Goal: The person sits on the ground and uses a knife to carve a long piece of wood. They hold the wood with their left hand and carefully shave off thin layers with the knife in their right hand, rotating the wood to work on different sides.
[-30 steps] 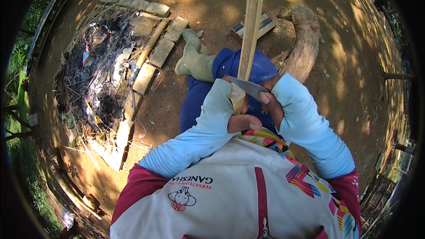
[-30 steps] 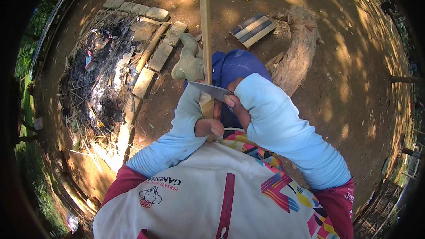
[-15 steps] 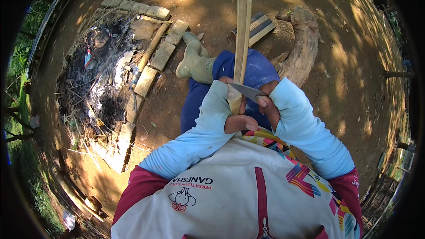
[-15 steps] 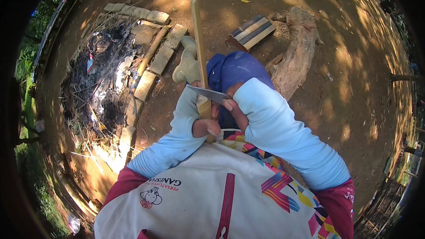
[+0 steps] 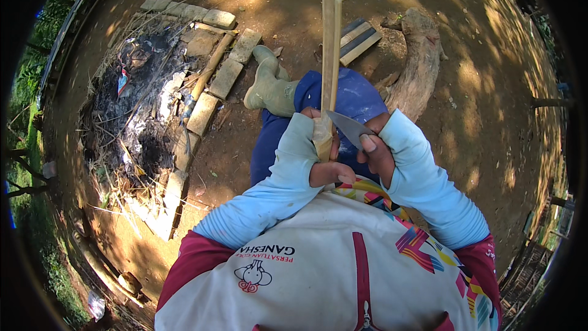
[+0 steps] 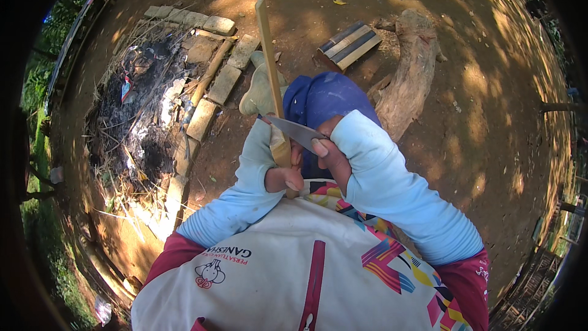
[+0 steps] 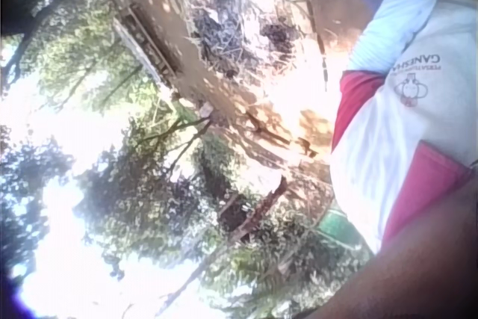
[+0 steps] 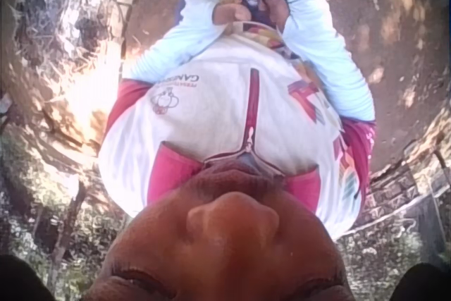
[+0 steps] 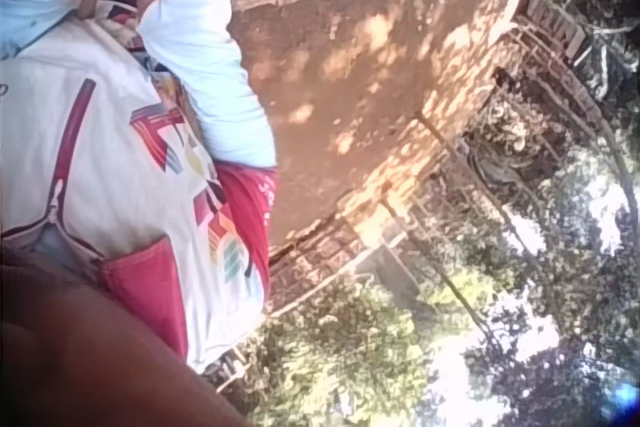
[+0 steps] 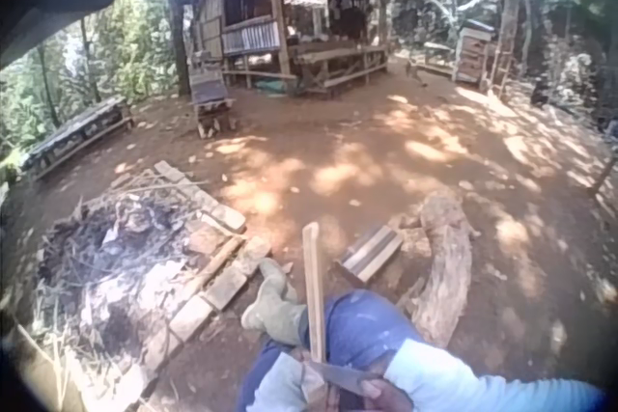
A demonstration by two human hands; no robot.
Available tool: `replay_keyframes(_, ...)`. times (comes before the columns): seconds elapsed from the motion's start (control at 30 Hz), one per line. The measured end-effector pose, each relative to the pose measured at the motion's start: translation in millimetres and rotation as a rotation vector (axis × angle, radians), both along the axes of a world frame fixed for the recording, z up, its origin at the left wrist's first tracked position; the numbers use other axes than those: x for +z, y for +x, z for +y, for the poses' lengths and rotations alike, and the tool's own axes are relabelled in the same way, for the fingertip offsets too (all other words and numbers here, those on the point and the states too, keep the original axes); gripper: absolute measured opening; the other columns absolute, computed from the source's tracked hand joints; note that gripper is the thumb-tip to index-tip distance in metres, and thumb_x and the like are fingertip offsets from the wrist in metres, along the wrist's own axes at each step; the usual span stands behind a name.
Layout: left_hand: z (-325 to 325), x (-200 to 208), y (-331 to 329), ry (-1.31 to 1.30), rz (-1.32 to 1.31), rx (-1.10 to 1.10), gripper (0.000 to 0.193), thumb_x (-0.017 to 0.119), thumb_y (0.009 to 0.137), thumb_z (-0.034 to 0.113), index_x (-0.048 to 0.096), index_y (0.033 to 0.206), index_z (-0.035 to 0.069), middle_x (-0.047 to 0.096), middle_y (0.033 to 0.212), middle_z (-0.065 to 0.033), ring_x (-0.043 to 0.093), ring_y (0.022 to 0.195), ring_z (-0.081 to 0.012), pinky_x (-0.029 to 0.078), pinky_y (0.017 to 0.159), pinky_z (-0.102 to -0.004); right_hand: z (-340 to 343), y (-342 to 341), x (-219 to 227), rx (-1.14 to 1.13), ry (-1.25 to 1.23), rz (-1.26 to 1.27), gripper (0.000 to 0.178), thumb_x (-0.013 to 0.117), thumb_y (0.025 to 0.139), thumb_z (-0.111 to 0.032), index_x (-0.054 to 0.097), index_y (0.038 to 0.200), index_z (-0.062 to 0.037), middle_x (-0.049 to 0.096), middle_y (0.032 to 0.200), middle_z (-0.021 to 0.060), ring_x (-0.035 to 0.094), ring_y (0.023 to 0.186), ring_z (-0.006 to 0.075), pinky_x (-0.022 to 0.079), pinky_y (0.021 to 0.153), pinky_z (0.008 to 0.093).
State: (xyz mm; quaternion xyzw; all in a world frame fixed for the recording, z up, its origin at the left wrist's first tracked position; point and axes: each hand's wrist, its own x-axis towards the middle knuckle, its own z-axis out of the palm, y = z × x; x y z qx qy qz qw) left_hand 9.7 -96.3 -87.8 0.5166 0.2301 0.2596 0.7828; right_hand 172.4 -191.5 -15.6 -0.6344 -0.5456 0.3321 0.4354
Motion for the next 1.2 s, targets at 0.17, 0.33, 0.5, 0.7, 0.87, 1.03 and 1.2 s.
replay_keyframes(0.17, -0.3, 0.6, -1.9, 0.020, -0.031, -0.009, 0.080, 0.097, 0.053, 0.021, 0.041, 0.107, 0.004, 0.052, 0.082, 0.0005, 0.052, 0.073, -0.0075, 0.044, 0.063, -0.0215, -2.2, -3.9, 8.2, -0.011, 0.068, -0.113, 0.005, 0.059, 0.092, 0.000, 0.060, 0.096, -0.0007, 0.057, 0.078, 0.0077, 0.056, 0.068, 0.0154, 0.046, 0.061, 0.0289)
replay_keyframes(0.33, -3.9, 7.5, -3.4, -0.073, -0.042, 0.008, 0.081, 0.097, 0.052, 0.020, 0.040, 0.108, 0.004, 0.053, 0.082, 0.0001, 0.053, 0.072, -0.0075, 0.045, 0.062, -0.0210, -5.9, -4.8, 5.6, 0.001, 0.090, -0.158, 0.008, 0.060, 0.090, 0.002, 0.060, 0.097, -0.0014, 0.058, 0.079, 0.0095, 0.058, 0.068, 0.0179, 0.048, 0.062, 0.0297)
replay_keyframes(0.5, -4.7, 12.3, -5.5, -0.062, -0.024, 0.000, 0.084, 0.098, 0.050, 0.021, 0.039, 0.109, 0.005, 0.053, 0.082, -0.0002, 0.053, 0.072, -0.0072, 0.046, 0.062, -0.0208, -8.0, -4.9, 8.9, 0.031, 0.098, -0.247, 0.011, 0.061, 0.088, 0.002, 0.060, 0.098, -0.0020, 0.059, 0.080, 0.0101, 0.061, 0.068, 0.0201, 0.050, 0.062, 0.0306)
replay_keyframes(0.7, -8.1, 14.7, -11.7, -0.086, -0.091, -0.008, 0.096, 0.100, 0.047, 0.027, 0.036, 0.116, 0.006, 0.053, 0.094, -0.0017, 0.056, 0.082, -0.0085, 0.049, 0.067, -0.0231, -11.8, -10.6, 10.6, 0.100, 0.152, -0.332, 0.027, 0.067, 0.075, 0.003, 0.061, 0.100, -0.0051, 0.061, 0.085, 0.0096, 0.063, 0.071, 0.0245, 0.051, 0.061, 0.0350)
replay_keyframes(0.87, -12.5, 13.5, -16.4, -0.027, -0.149, -0.009, 0.104, 0.098, 0.046, 0.035, 0.032, 0.121, 0.006, 0.054, 0.100, -0.0040, 0.059, 0.090, -0.0119, 0.052, 0.077, -0.0261, -12.2, -7.6, 10.5, 0.202, 0.268, -0.483, 0.043, 0.073, 0.064, -0.002, 0.063, 0.105, -0.0066, 0.061, 0.090, 0.0079, 0.061, 0.076, 0.0262, 0.050, 0.062, 0.0373)
replay_keyframes(1.03, -18.8, 6.6, -20.2, -0.046, -0.203, 0.009, 0.105, 0.095, 0.048, 0.039, 0.030, 0.122, 0.006, 0.055, 0.102, -0.0053, 0.060, 0.092, -0.0125, 0.051, 0.080, -0.0272, -19.1, -14.9, 19.1, 0.203, 0.113, -0.468, 0.025, 0.070, 0.079, -0.009, 0.066, 0.104, -0.0075, 0.061, 0.085, 0.0081, 0.062, 0.068, 0.0232, 0.050, 0.057, 0.0339)
replay_keyframes(1.2, -17.5, 0.1, -22.5, 0.118, -0.237, -0.004, 0.098, 0.095, 0.055, 0.033, 0.029, 0.122, 0.007, 0.056, 0.102, -0.0053, 0.060, 0.091, -0.0125, 0.050, 0.079, -0.0263, -19.5, -17.7, 15.2, 0.178, 0.185, -0.529, 0.015, 0.064, 0.091, -0.018, 0.069, 0.101, -0.0079, 0.060, 0.078, 0.0076, 0.060, 0.055, 0.0177, 0.050, 0.051, 0.0308)
